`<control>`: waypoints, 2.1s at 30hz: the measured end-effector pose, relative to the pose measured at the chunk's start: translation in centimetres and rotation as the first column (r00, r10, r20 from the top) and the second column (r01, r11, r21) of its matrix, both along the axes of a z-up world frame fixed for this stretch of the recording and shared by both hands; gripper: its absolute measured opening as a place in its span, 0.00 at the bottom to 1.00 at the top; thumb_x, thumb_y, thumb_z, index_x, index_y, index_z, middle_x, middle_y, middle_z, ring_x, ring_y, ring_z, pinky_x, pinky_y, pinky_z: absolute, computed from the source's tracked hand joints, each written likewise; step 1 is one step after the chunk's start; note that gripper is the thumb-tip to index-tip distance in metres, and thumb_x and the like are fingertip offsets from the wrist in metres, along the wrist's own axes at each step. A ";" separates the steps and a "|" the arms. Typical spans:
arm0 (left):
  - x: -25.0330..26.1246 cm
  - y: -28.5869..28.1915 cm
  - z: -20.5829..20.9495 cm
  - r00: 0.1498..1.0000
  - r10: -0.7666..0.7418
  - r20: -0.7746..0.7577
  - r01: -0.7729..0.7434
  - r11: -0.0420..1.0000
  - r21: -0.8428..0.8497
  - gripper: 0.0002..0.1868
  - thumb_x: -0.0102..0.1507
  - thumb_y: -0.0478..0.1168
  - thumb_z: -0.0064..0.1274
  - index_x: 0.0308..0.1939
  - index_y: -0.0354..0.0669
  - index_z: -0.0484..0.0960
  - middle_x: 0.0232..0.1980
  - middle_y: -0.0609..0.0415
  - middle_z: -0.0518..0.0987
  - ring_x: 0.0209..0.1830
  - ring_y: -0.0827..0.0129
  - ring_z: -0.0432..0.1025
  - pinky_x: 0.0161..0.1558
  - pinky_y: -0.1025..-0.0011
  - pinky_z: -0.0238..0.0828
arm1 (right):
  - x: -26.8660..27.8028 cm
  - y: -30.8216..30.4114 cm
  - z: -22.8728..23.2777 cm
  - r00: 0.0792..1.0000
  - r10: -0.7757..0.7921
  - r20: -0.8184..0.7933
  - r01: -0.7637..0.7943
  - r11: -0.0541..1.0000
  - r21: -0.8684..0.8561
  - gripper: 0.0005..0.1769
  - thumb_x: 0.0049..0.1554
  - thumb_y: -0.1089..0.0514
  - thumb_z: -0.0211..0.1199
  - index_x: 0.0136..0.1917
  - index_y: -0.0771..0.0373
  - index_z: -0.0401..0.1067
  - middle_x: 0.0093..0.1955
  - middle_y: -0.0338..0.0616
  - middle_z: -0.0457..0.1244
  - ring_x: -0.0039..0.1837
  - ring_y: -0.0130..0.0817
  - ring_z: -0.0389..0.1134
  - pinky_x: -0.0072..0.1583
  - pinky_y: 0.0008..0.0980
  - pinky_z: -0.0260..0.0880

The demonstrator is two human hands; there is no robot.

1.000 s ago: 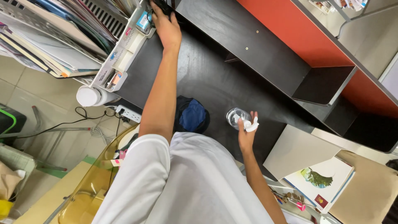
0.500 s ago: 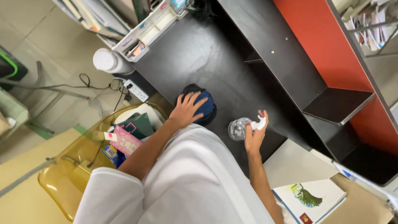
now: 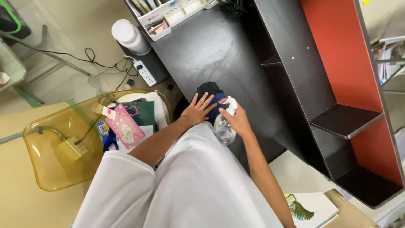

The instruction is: Cleaning and organizing a desk and shelves using a spray bottle and a cloth.

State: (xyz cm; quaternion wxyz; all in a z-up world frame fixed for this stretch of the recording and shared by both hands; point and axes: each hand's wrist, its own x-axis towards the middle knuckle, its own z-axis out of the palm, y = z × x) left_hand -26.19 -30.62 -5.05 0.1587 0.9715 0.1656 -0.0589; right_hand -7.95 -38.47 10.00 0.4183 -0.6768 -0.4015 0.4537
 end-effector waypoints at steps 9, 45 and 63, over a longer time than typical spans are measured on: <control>0.2 -0.5 -1.2 0.991 -0.036 -0.131 0.052 0.991 0.120 0.41 0.68 0.62 0.40 0.81 0.51 0.52 0.86 0.47 0.41 0.85 0.47 0.31 0.76 0.37 0.31 | -3.0 2.8 -2.3 0.968 0.136 0.210 -0.069 0.952 -0.297 0.19 0.56 0.49 0.72 0.48 0.68 0.77 0.40 0.47 0.71 0.43 0.26 0.70 0.47 0.33 0.71; 1.1 0.8 0.4 0.905 -0.284 -0.316 0.258 0.958 -0.122 0.34 0.70 0.54 0.35 0.80 0.54 0.54 0.85 0.54 0.44 0.84 0.52 0.24 0.74 0.37 0.16 | -3.4 6.0 -0.8 0.894 -0.022 0.448 0.077 0.991 -0.106 0.16 0.60 0.50 0.71 0.49 0.65 0.75 0.41 0.49 0.70 0.42 0.27 0.69 0.46 0.34 0.69; 1.4 -0.1 -3.2 0.829 -0.360 -0.429 0.346 0.931 -0.113 0.33 0.70 0.55 0.33 0.80 0.57 0.55 0.83 0.57 0.51 0.85 0.58 0.33 0.77 0.39 0.19 | -5.9 9.5 3.1 0.964 0.107 0.245 -0.090 0.993 -0.078 0.21 0.53 0.48 0.71 0.55 0.63 0.74 0.42 0.47 0.71 0.44 0.30 0.72 0.46 0.33 0.70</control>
